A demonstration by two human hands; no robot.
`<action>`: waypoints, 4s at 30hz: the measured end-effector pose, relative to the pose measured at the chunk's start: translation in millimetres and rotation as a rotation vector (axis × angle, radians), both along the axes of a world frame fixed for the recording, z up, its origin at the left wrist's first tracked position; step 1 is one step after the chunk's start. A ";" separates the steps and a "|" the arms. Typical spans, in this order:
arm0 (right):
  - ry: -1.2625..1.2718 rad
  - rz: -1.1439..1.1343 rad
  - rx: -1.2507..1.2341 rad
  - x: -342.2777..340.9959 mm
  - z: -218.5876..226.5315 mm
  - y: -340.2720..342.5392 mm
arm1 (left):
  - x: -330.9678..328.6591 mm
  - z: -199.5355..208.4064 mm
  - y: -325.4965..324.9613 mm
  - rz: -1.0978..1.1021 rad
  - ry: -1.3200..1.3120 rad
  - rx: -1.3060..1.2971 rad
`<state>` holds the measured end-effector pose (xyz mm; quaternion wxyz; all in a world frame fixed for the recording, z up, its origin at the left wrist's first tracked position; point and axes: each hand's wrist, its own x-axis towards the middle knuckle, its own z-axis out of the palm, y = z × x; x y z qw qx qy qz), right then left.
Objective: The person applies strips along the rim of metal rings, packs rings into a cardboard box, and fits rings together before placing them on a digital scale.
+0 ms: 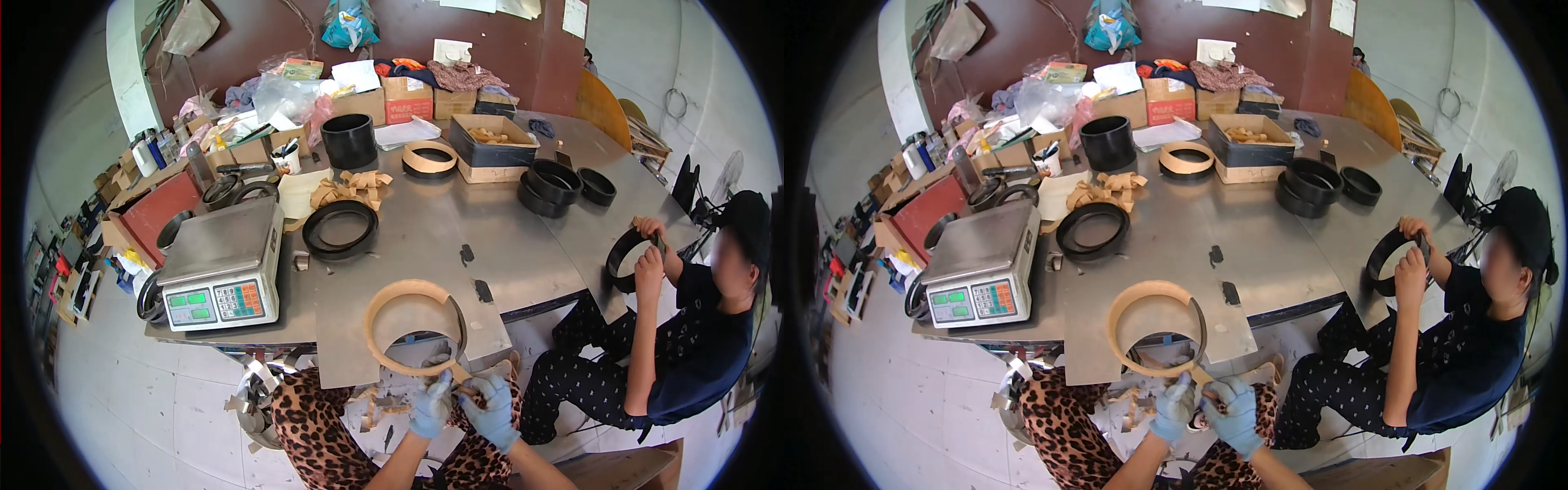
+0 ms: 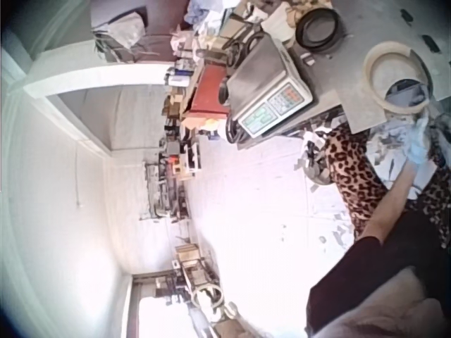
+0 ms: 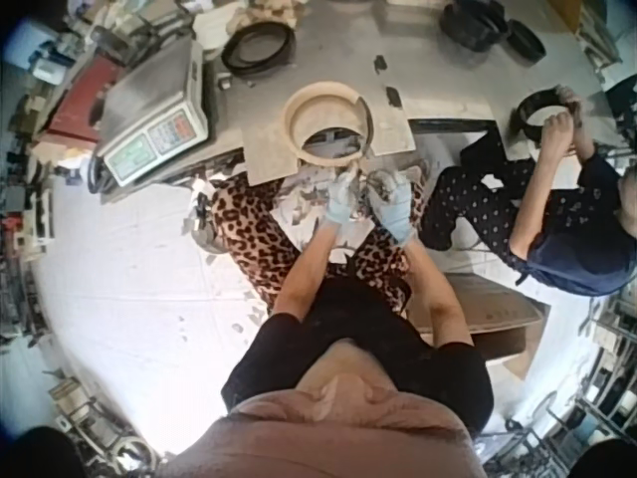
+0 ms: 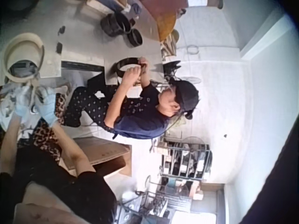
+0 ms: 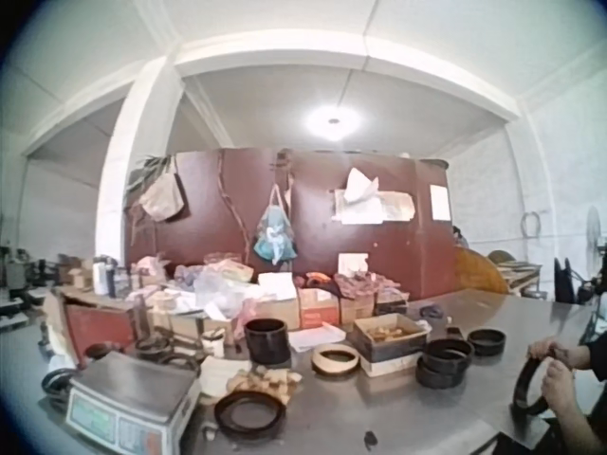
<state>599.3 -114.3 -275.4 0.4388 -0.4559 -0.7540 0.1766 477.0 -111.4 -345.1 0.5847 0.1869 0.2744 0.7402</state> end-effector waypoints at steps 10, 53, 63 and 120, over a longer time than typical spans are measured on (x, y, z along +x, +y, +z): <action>-0.454 0.116 -0.093 -73.9 101.6 80.1 | -26.3 8.9 3.0 -0.130 -0.281 -0.065; 0.216 -0.292 -0.150 -105.8 25.7 -33.4 | -77.5 30.2 -22.1 -0.436 -0.370 -0.294; -0.287 -0.158 0.113 -73.0 13.9 -61.3 | -64.1 50.5 -22.5 -0.106 0.025 -0.001; 0.173 -0.207 -0.207 -57.1 -33.7 7.3 | -28.9 -19.6 -24.1 -0.304 -0.340 -0.146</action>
